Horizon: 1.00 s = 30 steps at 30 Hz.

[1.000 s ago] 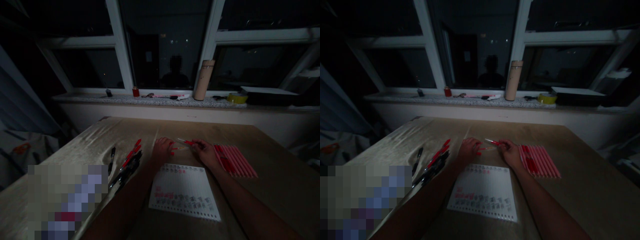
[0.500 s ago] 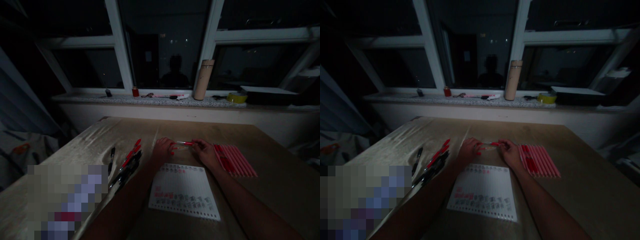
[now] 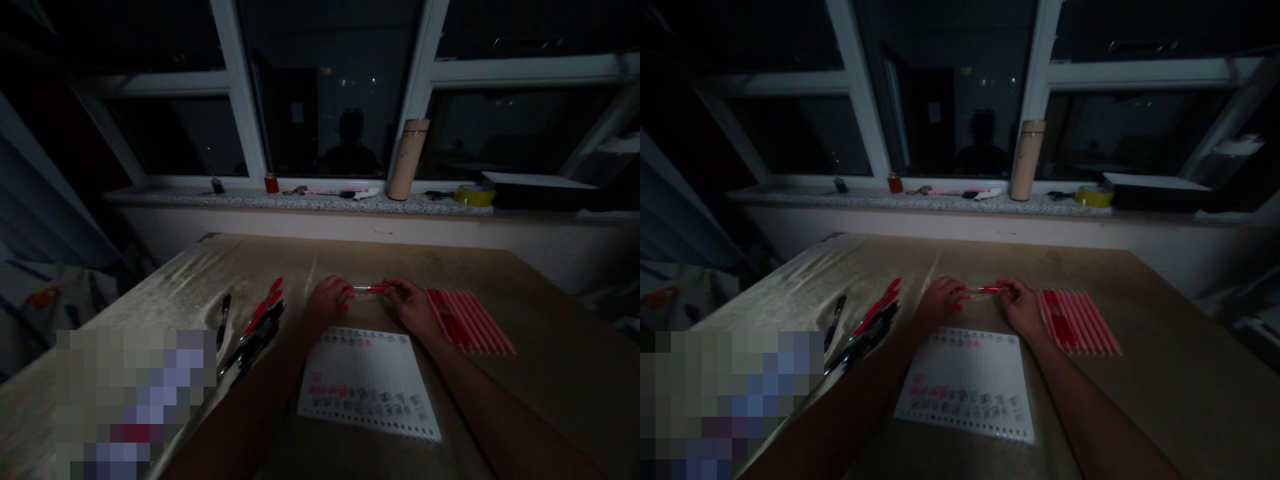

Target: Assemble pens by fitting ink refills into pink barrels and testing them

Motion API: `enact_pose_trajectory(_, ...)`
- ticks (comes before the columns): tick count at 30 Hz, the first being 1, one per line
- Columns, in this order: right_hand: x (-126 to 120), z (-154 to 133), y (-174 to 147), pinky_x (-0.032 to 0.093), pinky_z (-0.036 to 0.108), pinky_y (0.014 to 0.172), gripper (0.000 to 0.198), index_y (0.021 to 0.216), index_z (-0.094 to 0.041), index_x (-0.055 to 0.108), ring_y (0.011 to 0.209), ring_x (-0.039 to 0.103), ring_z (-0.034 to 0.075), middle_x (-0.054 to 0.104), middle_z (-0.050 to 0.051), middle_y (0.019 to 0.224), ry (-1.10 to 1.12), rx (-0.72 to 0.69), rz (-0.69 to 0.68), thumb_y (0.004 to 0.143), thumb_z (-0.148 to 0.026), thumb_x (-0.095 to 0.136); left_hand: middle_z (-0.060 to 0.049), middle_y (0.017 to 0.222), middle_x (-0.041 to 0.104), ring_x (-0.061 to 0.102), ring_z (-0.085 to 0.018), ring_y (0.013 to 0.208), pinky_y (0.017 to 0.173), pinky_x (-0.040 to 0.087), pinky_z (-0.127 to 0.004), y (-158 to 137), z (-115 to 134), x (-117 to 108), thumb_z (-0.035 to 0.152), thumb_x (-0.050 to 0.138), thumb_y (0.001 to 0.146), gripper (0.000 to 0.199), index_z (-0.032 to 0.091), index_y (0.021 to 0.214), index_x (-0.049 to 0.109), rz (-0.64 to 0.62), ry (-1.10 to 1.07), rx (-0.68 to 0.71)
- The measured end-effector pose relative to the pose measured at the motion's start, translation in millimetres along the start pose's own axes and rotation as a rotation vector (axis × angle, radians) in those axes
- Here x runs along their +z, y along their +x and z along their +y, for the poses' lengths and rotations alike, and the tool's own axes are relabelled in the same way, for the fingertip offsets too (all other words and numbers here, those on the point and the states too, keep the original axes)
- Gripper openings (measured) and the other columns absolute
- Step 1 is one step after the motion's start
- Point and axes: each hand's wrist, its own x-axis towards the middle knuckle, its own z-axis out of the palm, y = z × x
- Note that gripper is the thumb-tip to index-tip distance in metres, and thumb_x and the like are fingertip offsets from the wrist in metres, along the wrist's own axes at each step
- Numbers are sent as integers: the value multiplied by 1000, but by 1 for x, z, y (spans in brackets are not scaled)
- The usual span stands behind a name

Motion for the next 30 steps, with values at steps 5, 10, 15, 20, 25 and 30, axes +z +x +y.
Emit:
enact_pose_trajectory(5, 0, -2, -1, 50, 31, 70, 30, 94, -16, 63, 76, 64, 19, 70, 8, 85, -31, -13, -15, 73, -37, 62, -6, 92, 65, 59, -15, 85, 79, 46, -26, 0, -3, 3, 18, 50, 86, 16, 15, 92, 64, -10, -105, -13)
enact_pose_trajectory(10, -1, 4, -1, 50, 32, 74, 28, 96, -16, 64, 79, 64, 19, 70, 8, 89, -50, -37, -42, 74, -33, 60, -5, 92, 66, 61, -14, 85, 78, 47, -25, -1, -3, 4, 16, 50, 84, 18, 16, 96, 63, -14, -102, -12)
enact_pose_trajectory(15, -2, 11, 1, 49, 33, 74, 29, 98, -17, 64, 79, 64, 19, 69, 9, 89, -47, -58, -72, 74, -33, 60, -5, 97, 67, 61, -14, 89, 82, 47, -26, -1, -2, 5, 14, 47, 85, 22, 16, 99, 64, -14, -87, 11)
enact_pose_trajectory(20, 0, 7, -3, 50, 32, 75, 29, 97, -16, 64, 79, 64, 18, 69, 9, 89, -47, -45, -126, 74, -33, 62, -6, 97, 67, 62, -14, 89, 84, 47, -26, -1, -1, 6, 18, 44, 88, 23, 15, 101, 63, 23, -112, 42)
enact_pose_trajectory(25, 4, 4, -3, 51, 32, 73, 34, 97, -16, 63, 77, 65, 18, 70, 10, 89, 81, 6, -130, 71, -38, 66, -7, 95, 67, 61, -14, 88, 83, 48, -28, -1, 4, 1, 18, 42, 88, 24, 16, 99, 63, 53, -119, 25)
enact_pose_trajectory(30, 4, 9, -1, 52, 32, 70, 36, 97, -16, 63, 75, 65, 18, 70, 9, 85, 109, 61, -110, 70, -40, 68, -7, 93, 67, 61, -14, 87, 82, 48, -27, -1, 4, -2, 17, 40, 88, 24, 15, 96, 63, 160, -132, -46)
